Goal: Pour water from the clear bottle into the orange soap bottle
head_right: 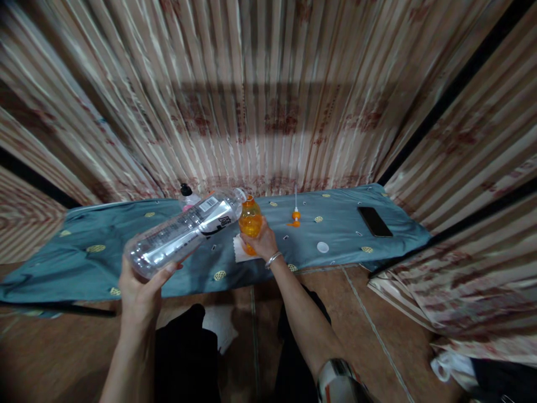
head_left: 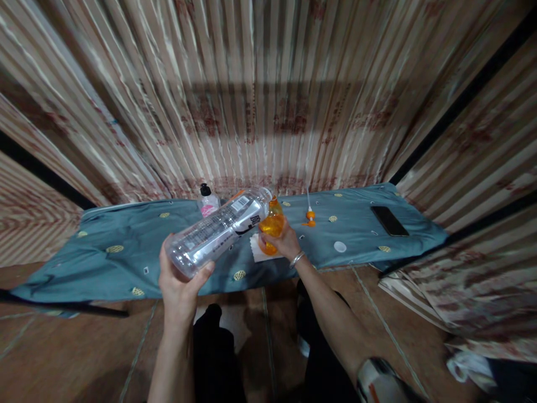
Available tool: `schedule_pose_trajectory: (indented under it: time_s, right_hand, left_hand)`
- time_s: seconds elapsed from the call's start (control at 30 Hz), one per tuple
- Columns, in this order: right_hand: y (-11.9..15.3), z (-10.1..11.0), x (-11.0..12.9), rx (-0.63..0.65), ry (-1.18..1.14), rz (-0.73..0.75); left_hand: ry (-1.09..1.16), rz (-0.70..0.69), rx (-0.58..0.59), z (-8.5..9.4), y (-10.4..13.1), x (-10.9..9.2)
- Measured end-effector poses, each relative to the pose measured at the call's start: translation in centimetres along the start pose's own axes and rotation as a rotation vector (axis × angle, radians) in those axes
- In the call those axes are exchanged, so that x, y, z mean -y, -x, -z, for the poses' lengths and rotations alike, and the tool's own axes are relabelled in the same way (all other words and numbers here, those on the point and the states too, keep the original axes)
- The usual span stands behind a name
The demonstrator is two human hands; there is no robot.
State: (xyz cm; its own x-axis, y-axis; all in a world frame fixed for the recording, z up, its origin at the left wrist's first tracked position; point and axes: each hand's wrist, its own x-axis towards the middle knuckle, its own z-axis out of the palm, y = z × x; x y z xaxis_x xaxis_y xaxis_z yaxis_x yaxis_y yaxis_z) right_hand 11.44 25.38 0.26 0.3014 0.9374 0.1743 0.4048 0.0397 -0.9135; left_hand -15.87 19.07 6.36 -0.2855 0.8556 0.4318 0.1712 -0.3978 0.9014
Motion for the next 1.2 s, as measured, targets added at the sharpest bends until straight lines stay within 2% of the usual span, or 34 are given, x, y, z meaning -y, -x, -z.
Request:
schedule_pose_trajectory:
  time_s: [0.17,0.73,1.0,1.2]
  right_hand:
    - [0.0,0.0,-0.1,0.0,-0.001,0.007]
    - [0.2,0.1,0.0,0.016,0.0,0.007]
    - [0.1,0.0,0.0,-0.001,0.014,-0.01]
    - [0.1,0.1,0.1,0.003,-0.005,-0.001]
  left_hand:
    - [0.043,0.069,0.023,0.2,-0.1,-0.1]
    - [0.046,0.107,0.018,0.2,-0.1,-0.3]
    - [0.05,0.147,0.003,0.0,-0.2,-1.3]
    - [0.054,0.146,0.005,0.1,-0.2,-1.1]
